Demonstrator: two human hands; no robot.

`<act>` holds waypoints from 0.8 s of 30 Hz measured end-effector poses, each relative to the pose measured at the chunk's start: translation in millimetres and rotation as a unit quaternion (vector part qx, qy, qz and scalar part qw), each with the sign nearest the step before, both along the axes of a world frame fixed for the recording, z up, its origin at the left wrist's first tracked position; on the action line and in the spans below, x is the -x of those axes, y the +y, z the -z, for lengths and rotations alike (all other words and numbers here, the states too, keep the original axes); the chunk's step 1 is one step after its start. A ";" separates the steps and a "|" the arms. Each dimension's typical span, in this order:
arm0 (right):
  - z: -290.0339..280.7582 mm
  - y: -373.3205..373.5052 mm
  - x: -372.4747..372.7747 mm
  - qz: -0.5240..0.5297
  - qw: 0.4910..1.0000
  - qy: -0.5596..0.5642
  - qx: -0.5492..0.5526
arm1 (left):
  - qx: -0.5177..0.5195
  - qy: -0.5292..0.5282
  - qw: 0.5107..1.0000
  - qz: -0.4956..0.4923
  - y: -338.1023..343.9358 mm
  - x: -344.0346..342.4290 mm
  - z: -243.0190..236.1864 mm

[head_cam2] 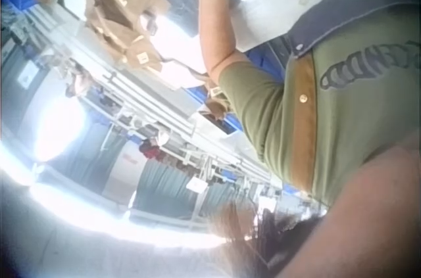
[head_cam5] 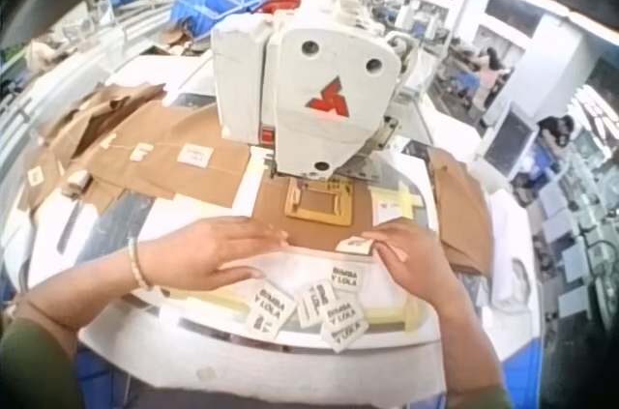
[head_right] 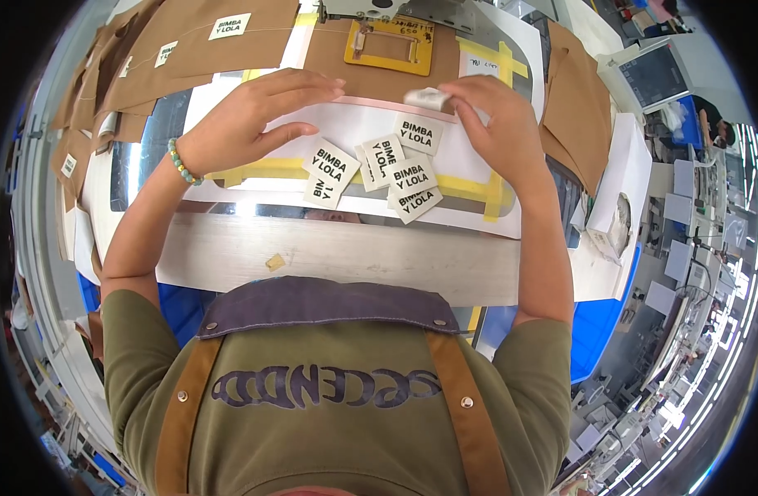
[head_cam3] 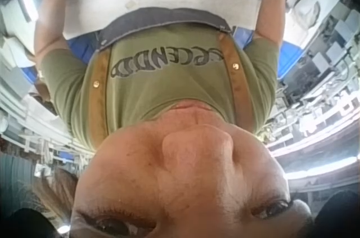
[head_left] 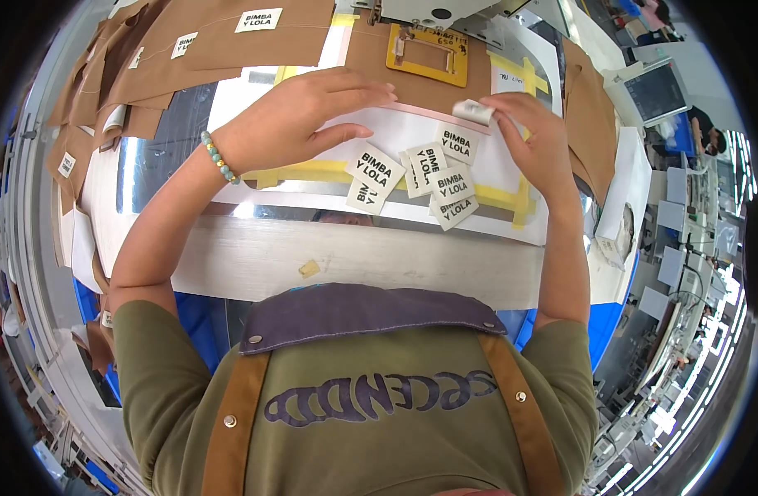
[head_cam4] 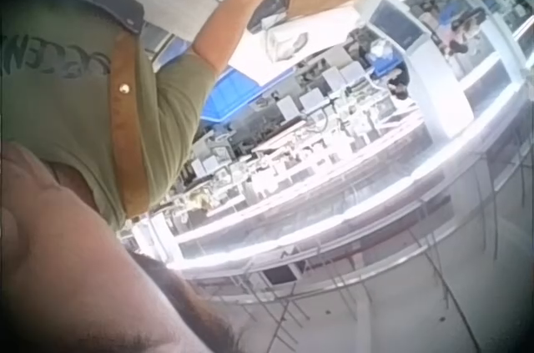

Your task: Sewing rectangular brand labels onto pieces of brown leather using an industrial sewing machine.

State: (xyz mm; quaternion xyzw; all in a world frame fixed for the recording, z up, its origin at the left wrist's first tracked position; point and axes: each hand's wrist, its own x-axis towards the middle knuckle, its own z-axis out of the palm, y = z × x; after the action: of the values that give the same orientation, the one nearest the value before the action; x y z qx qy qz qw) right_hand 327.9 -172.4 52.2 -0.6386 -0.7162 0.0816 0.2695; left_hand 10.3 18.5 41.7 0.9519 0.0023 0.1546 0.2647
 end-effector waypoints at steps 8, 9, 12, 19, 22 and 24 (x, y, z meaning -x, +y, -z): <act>16.8 71.9 19.7 0.002 0.925 -0.307 -0.223 | -0.052 -0.049 0.997 -0.043 -10.0 -32.0 8.1; 22.5 78.0 20.3 0.000 0.925 -0.307 -0.225 | -0.074 -0.050 0.995 -0.049 -11.1 -36.7 9.5; 31.5 87.5 23.4 -0.021 0.909 -0.344 -0.235 | -0.118 -0.015 0.990 -0.077 -8.6 -47.6 17.7; 33.2 81.1 23.4 -0.046 0.922 -0.326 -0.204 | -0.191 -0.025 0.978 -0.081 -2.9 -55.2 30.6; 33.5 75.0 15.7 -0.051 0.925 -0.318 -0.203 | -0.160 -0.008 0.985 -0.057 -5.7 -51.4 19.3; 34.3 73.8 14.8 -0.052 0.926 -0.314 -0.204 | -0.070 0.059 0.994 -0.059 -6.5 -52.6 14.0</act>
State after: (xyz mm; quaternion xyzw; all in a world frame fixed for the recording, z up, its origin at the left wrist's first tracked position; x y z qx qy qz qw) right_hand 313.0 -98.6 18.0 -0.5245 -0.7975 -0.2572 0.1507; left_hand 62.9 11.9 27.7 0.9738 0.0633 0.1129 0.1869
